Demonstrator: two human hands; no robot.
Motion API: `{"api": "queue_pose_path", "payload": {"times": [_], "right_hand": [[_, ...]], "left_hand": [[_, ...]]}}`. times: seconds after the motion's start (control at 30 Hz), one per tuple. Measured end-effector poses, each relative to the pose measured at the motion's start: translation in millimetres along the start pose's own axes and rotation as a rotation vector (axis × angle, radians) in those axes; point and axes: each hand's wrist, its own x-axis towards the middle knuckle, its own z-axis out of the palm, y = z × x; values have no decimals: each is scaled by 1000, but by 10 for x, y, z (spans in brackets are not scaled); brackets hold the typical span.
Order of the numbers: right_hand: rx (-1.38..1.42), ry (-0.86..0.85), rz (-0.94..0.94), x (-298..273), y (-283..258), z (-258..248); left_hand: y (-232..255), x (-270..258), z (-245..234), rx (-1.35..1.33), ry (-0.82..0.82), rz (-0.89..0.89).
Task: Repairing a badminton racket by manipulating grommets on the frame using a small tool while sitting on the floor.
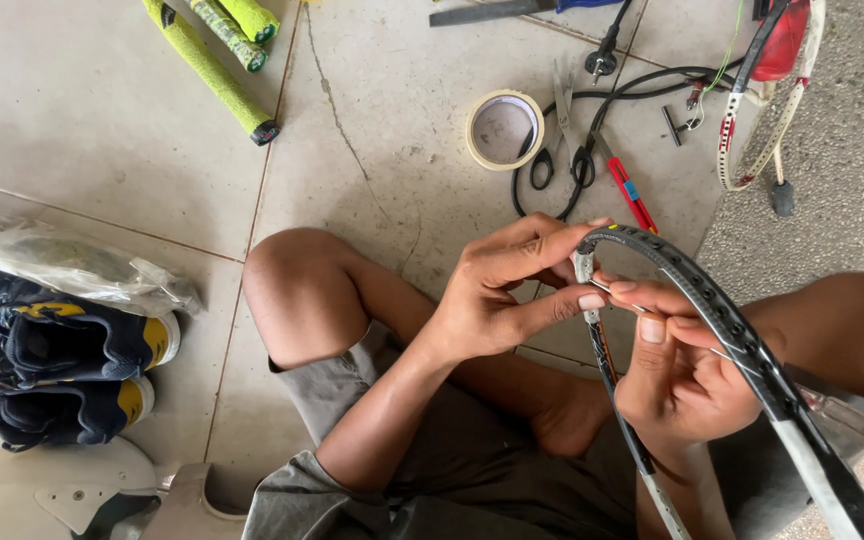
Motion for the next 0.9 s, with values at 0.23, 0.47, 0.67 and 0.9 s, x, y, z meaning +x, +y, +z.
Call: {"api": "queue_pose_path", "payload": {"times": [0.23, 0.47, 0.67, 0.9], "right_hand": [[24, -9, 3, -20, 9, -3], [18, -5, 28, 5, -28, 16], [28, -22, -4, 43, -59, 17], [91, 45, 21, -7, -52, -8]], "left_hand": [[-25, -17, 1, -6, -2, 16], [-35, -24, 3, -29, -5, -8], [-21, -9, -11, -25, -13, 7], [35, 11, -52, -46, -80, -2]]}}
